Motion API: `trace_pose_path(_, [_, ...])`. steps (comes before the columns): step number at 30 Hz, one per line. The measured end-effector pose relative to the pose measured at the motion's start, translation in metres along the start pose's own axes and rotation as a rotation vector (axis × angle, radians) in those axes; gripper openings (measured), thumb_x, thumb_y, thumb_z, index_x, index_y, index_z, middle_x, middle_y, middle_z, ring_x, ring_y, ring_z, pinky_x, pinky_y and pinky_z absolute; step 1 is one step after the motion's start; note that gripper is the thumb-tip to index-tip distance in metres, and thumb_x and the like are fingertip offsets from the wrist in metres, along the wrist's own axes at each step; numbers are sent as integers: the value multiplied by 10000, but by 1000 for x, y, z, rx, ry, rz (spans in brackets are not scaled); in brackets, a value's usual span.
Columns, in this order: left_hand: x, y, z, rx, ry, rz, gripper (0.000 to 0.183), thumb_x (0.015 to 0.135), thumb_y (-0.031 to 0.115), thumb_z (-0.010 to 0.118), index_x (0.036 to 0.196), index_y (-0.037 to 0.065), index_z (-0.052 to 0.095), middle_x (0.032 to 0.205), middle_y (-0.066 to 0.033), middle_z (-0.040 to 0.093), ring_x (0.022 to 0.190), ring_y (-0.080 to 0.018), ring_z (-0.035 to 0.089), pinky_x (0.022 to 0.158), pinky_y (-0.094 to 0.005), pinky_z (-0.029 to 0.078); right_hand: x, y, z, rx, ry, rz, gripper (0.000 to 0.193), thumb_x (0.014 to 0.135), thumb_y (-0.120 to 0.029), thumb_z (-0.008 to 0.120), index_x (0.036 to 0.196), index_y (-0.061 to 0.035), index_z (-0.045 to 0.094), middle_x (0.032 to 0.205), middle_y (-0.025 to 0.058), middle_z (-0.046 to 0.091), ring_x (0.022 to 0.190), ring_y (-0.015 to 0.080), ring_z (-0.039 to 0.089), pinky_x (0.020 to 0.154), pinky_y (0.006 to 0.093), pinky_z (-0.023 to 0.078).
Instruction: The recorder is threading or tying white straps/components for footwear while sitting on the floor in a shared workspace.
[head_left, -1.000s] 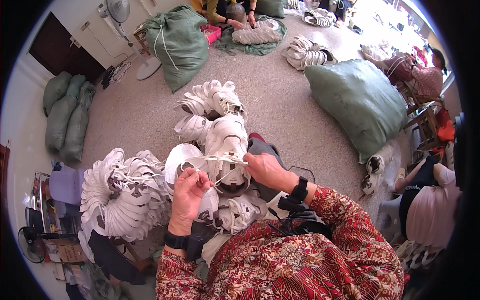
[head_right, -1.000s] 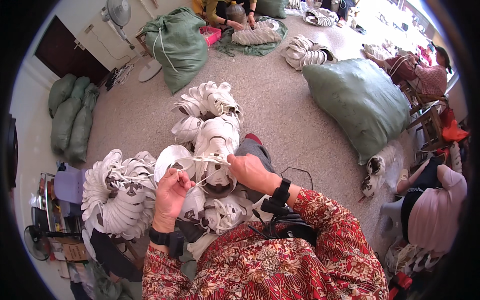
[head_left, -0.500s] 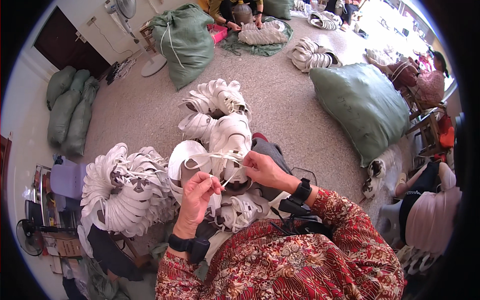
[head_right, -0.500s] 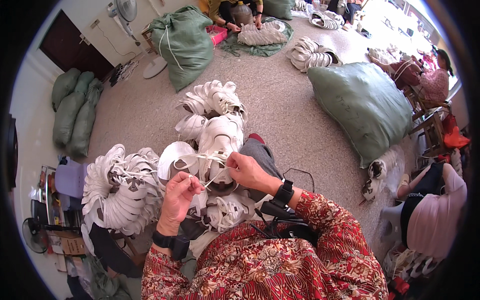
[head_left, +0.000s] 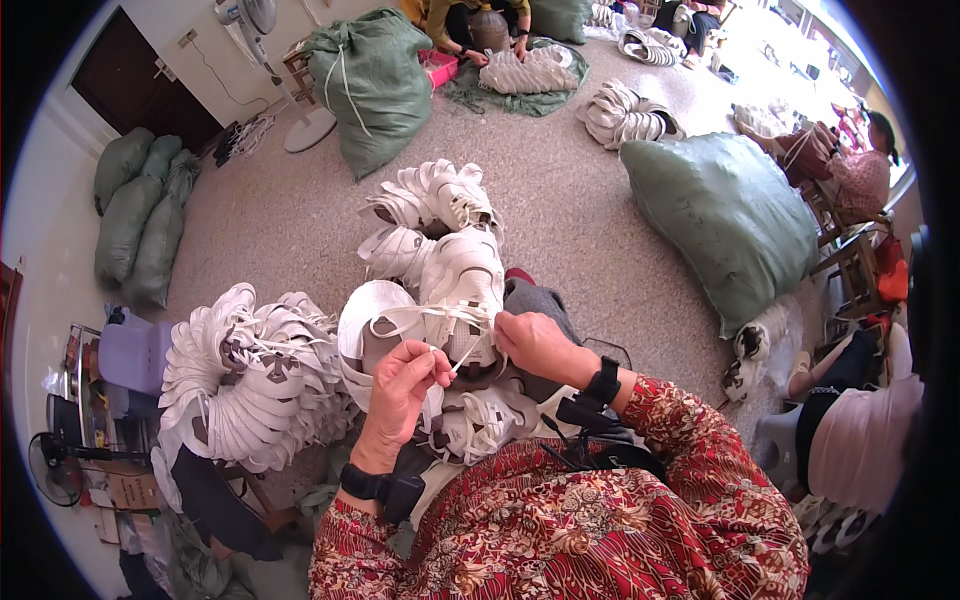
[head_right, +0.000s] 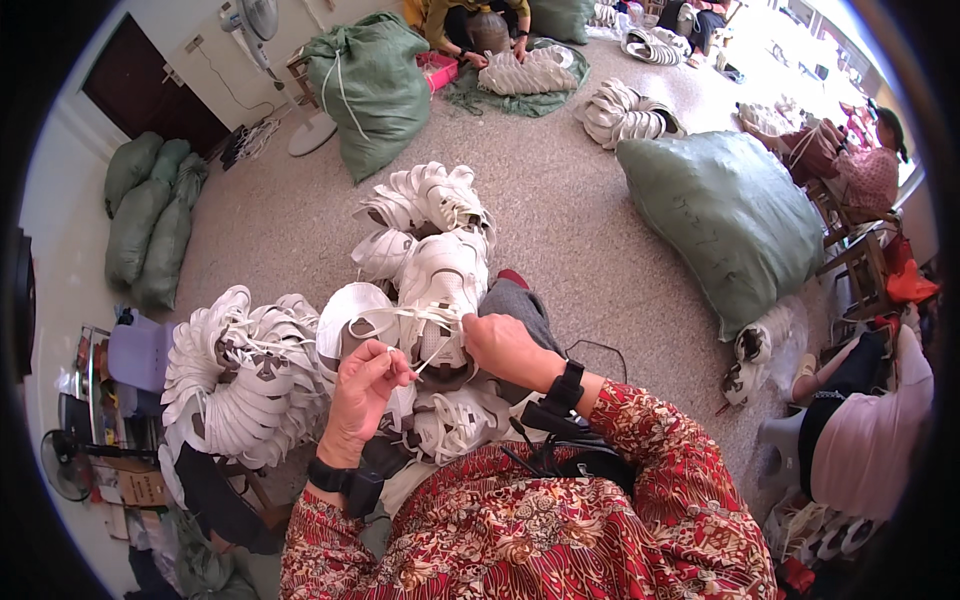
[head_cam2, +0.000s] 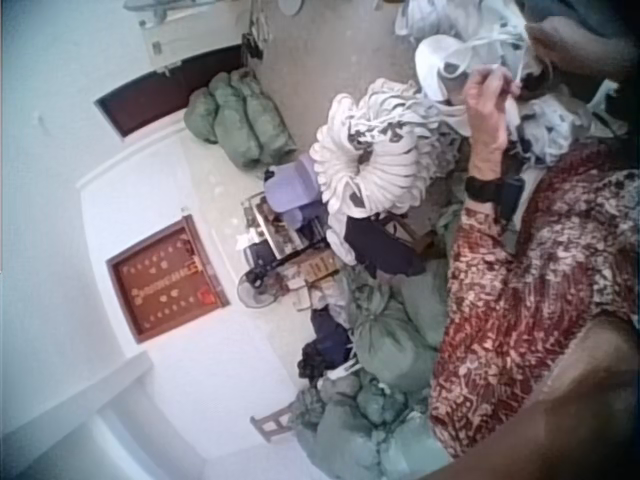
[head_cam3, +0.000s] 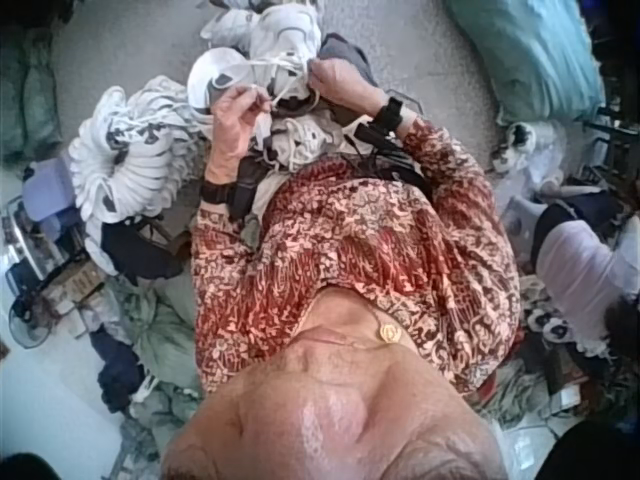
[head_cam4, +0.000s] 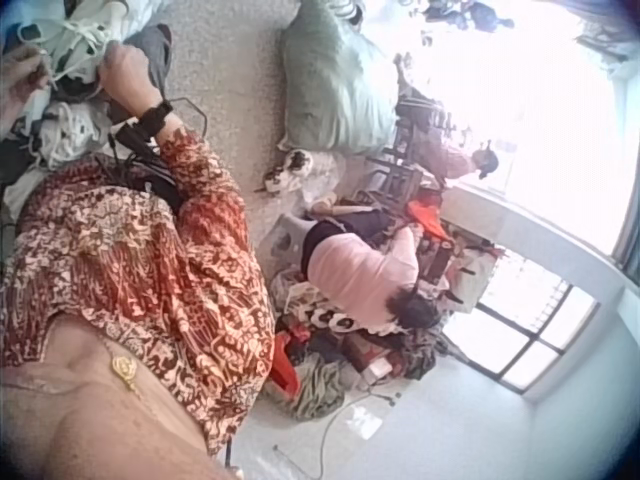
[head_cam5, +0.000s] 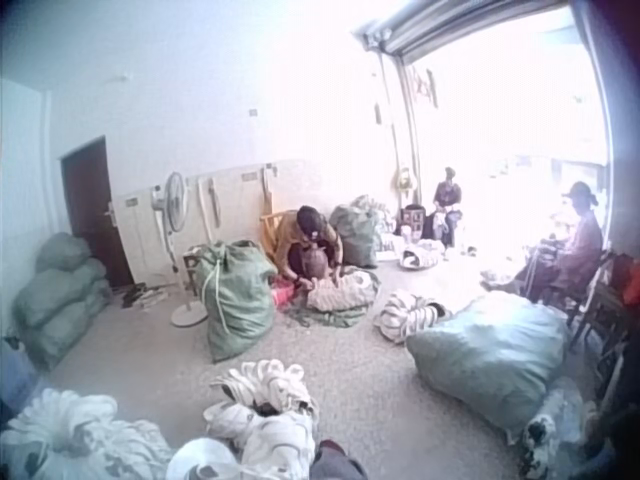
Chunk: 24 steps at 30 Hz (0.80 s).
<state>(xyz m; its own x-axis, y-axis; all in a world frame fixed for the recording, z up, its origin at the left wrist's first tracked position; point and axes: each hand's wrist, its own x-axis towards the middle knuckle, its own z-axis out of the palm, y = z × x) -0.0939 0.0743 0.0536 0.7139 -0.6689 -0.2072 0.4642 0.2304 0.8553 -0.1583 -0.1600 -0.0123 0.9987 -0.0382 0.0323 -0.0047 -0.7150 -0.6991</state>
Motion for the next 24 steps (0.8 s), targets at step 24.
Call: trace_pose_path(24, [-81,25,-36,267,214,-64,126,936,96,584,836,20,586,722,-41,594,567,-70,458,561,-232,409,9,13,6,-67,269,-166,141,726,-155,640,795,-36,614,890,139,589,903,342,553,800,445,400])
